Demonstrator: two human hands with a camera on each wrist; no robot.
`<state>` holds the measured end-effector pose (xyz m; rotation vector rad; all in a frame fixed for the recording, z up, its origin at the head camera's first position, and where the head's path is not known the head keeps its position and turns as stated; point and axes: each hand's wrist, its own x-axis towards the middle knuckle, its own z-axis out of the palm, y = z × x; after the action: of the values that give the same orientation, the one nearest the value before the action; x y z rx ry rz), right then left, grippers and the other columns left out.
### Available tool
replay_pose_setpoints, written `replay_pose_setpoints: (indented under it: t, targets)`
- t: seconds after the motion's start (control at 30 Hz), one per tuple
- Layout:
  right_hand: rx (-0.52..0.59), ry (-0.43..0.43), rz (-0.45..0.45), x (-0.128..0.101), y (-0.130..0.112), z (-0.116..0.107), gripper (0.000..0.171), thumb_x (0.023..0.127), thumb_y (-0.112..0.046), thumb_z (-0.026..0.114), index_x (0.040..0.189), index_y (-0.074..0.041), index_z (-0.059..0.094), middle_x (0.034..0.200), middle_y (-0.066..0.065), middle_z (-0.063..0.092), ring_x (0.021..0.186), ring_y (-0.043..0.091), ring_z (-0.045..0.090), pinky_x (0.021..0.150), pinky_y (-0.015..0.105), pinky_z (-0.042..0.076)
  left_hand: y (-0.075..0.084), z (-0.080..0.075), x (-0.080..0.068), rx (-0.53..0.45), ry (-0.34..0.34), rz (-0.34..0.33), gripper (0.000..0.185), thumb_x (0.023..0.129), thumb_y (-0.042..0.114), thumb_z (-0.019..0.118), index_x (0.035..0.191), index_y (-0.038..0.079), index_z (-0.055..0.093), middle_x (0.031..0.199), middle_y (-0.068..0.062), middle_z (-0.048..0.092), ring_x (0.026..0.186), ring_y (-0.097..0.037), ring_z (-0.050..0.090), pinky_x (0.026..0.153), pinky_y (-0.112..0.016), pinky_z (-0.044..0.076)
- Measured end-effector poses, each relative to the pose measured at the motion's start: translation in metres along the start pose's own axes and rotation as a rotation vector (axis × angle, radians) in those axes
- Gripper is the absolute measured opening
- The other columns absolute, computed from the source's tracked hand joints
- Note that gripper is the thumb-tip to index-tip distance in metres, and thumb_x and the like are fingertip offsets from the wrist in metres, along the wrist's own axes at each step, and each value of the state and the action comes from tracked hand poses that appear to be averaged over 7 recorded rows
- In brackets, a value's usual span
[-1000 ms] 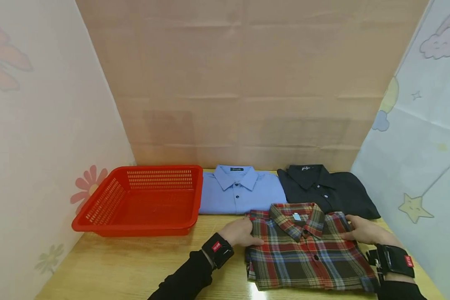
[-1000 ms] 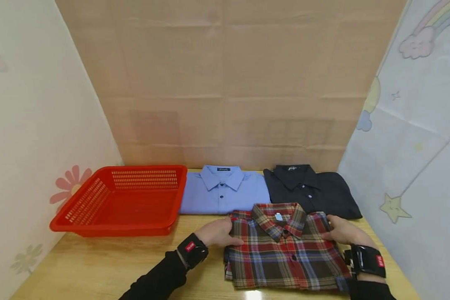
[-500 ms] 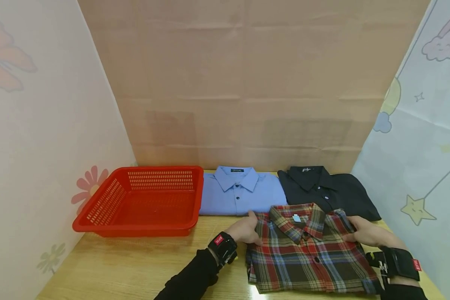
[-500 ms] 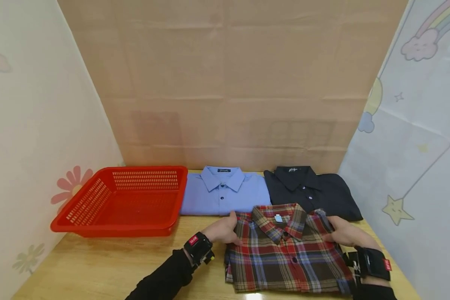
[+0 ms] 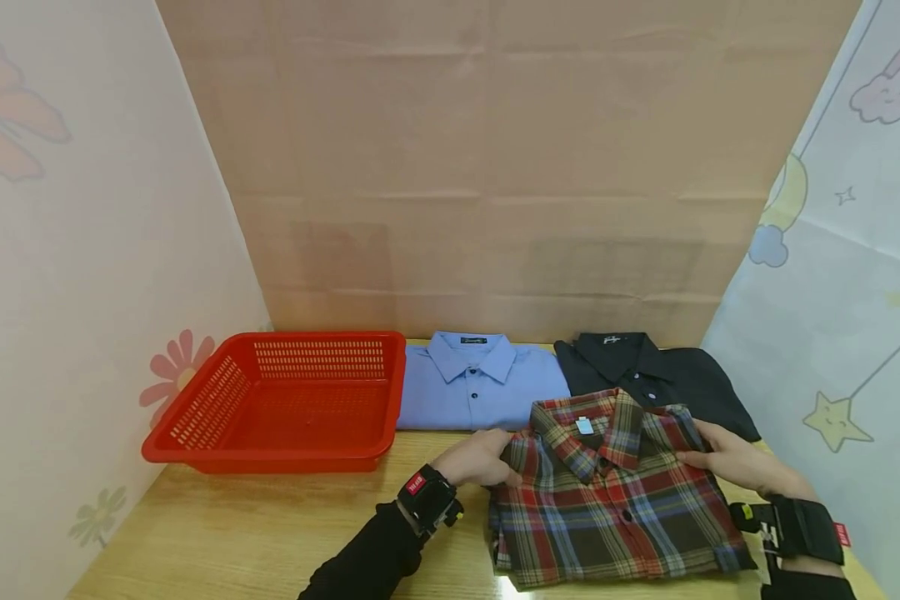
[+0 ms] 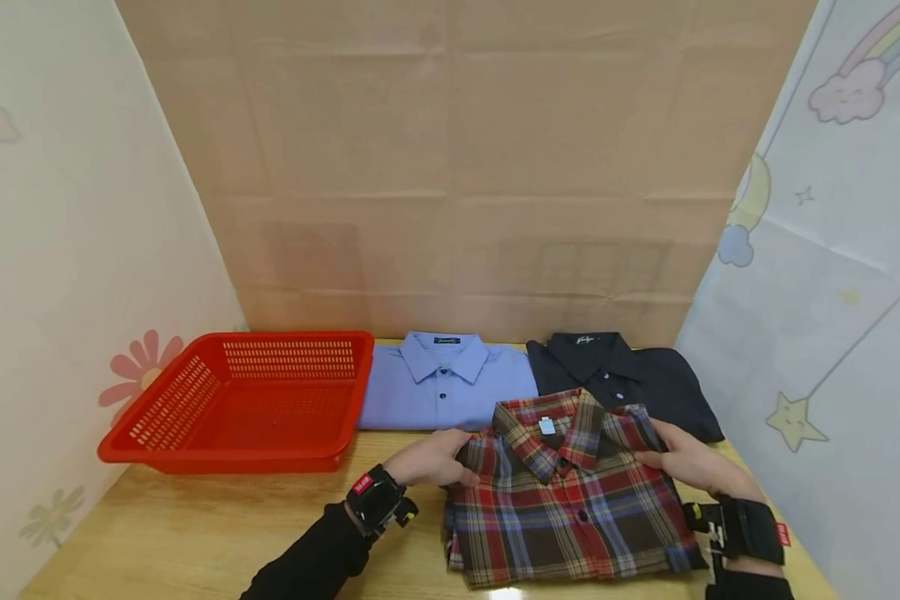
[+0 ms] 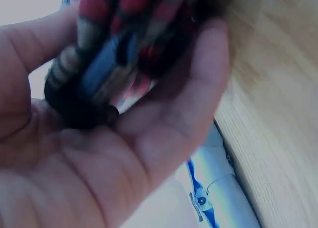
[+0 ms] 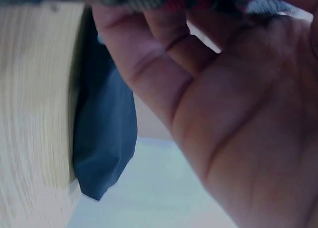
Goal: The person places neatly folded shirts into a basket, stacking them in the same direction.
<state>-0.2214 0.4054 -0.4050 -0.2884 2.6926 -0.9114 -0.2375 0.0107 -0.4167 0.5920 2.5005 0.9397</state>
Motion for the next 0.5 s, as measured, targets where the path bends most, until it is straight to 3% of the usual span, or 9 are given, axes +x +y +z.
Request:
replay_pose_setpoints:
  t: [0.07, 0.23, 0.4, 0.5]
  targets:
    - [0.031, 0.014, 0.001, 0.001, -0.003, 0.002, 0.089, 0.098, -0.026, 0.059, 0.146, 0.022, 0.002, 0.145, 0.051, 0.005, 0.129, 0.070, 0.010, 0.098, 0.075, 0.027, -0.001, -0.003, -0.005, 0.025, 0.004, 0.035, 0.060, 0.084, 0.022, 0.078, 0.135, 0.007, 0.051, 0.124, -0.003, 0.062, 0.108, -0.017, 0.058, 0.089, -0.035, 0.049]
    - [0.068, 0.054, -0.022, 0.005, -0.010, 0.004, 0.089, 0.100, -0.030, 0.056, 0.151, 0.012, -0.002, 0.151, 0.046, 0.003, 0.133, 0.068, 0.008, 0.098, 0.076, 0.027, -0.005, -0.009, -0.014, -0.014, 0.040, 0.073, 0.071, 0.091, 0.024, 0.070, 0.149, 0.005, 0.034, 0.144, -0.009, 0.051, 0.128, -0.023, 0.051, 0.103, -0.042, 0.045]
    - [0.043, 0.123, -0.102, 0.010, -0.019, 0.005, 0.078, 0.102, -0.031, 0.053, 0.156, 0.003, 0.006, 0.154, 0.037, 0.020, 0.134, 0.060, 0.025, 0.094, 0.065, 0.042, -0.012, -0.014, -0.016, -0.187, 0.063, 0.041, 0.081, 0.096, 0.027, 0.064, 0.157, 0.008, 0.015, 0.161, -0.010, 0.027, 0.147, -0.029, 0.029, 0.116, -0.052, 0.028]
    - [0.053, 0.155, -0.141, 0.012, -0.024, 0.007, 0.072, 0.103, -0.030, 0.050, 0.156, -0.001, 0.010, 0.153, 0.032, 0.030, 0.132, 0.054, 0.034, 0.092, 0.056, 0.048, -0.017, -0.017, -0.015, -0.295, 0.085, 0.055, 0.080, 0.096, 0.027, 0.064, 0.157, 0.012, 0.015, 0.161, -0.010, 0.026, 0.146, -0.031, 0.028, 0.116, -0.057, 0.026]
